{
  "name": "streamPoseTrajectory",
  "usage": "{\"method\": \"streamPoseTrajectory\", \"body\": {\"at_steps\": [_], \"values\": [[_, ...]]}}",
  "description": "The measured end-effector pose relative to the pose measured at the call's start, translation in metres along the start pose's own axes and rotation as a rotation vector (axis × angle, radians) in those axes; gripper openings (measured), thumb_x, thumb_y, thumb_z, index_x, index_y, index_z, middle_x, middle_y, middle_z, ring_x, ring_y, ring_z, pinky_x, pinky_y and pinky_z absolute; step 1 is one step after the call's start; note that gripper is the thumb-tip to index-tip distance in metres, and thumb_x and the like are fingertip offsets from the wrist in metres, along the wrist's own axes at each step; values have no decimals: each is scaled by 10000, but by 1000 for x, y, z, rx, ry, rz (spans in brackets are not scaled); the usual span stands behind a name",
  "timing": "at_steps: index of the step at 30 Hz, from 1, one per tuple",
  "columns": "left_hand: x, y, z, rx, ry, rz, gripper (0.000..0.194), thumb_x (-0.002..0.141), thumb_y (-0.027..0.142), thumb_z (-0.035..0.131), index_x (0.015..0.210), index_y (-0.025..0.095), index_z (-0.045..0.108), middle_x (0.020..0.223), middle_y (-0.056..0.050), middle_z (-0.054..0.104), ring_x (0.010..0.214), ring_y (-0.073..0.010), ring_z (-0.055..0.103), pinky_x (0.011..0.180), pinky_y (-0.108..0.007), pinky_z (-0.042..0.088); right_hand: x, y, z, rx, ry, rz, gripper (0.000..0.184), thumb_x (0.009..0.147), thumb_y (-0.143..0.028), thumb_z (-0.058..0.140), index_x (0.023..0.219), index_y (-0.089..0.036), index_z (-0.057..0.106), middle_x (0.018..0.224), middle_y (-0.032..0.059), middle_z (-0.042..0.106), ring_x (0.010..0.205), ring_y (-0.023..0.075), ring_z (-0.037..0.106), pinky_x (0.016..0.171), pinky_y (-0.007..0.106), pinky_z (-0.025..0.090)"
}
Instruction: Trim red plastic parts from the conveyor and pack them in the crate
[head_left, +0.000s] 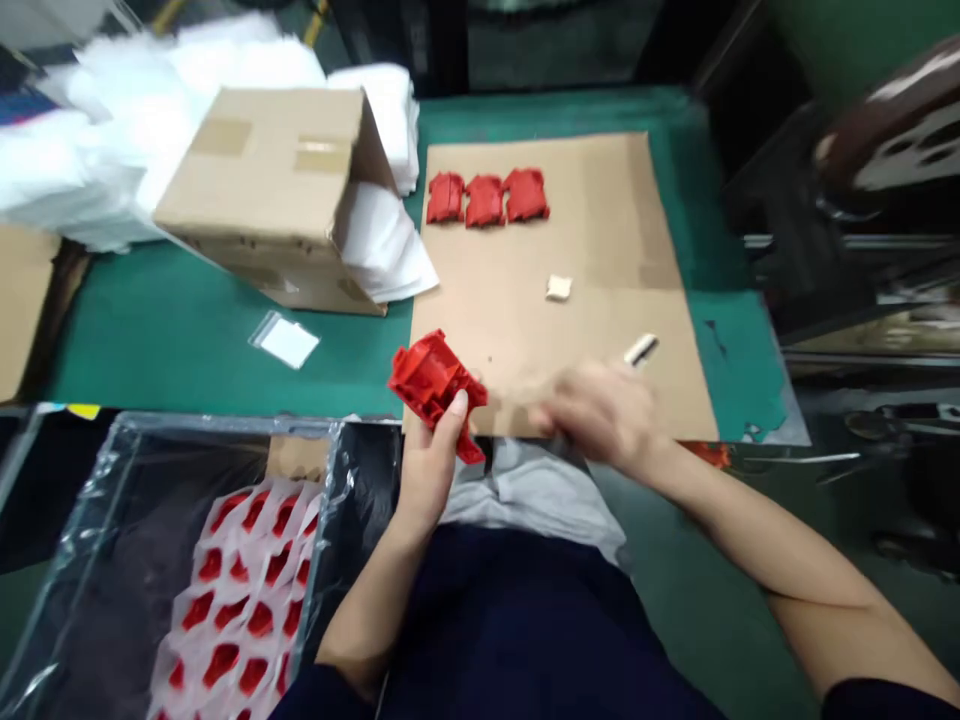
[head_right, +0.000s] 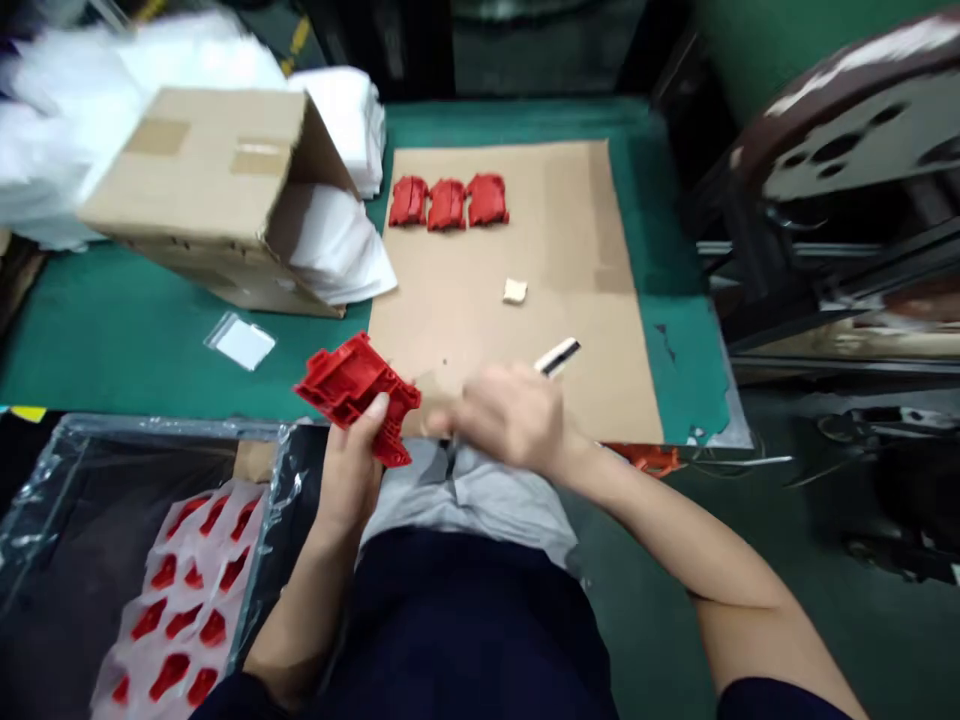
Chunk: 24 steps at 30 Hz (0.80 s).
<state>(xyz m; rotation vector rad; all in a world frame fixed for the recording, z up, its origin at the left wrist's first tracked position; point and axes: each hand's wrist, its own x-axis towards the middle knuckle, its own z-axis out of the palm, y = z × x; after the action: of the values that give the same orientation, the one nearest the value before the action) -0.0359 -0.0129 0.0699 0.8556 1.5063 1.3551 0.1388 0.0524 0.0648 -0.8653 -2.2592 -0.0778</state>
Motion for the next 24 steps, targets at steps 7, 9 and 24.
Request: {"method": "streamPoseTrajectory", "body": {"at_steps": [7,9,24], "values": [[49,2,23,1362,-337,348,583,711,74,575,1279,207,564,1175,-113,673,1154,-327,575,1139,-680,203,57,138,50,-257,-274,818,277,999,-198,327,957,-138,594,954,136,658,799,203,576,661,303,314],[62,8,36,1514,-531,354,641,706,81,560,1332,218,541,1215,-125,663,1190,-345,565,1152,-686,166,56,151,55,-232,-273,816,198,961,-160,418,931,-138,612,964,130,663,839,199,593,700,292,340],[185,176,268,1395,-568,865,575,921,343,419,1427,72,382,1446,-226,488,1352,-304,456,1129,-442,327,58,176,53,-121,-315,749,139,931,-239,599,1018,-142,646,995,40,685,908,161,657,833,348,531]]}}
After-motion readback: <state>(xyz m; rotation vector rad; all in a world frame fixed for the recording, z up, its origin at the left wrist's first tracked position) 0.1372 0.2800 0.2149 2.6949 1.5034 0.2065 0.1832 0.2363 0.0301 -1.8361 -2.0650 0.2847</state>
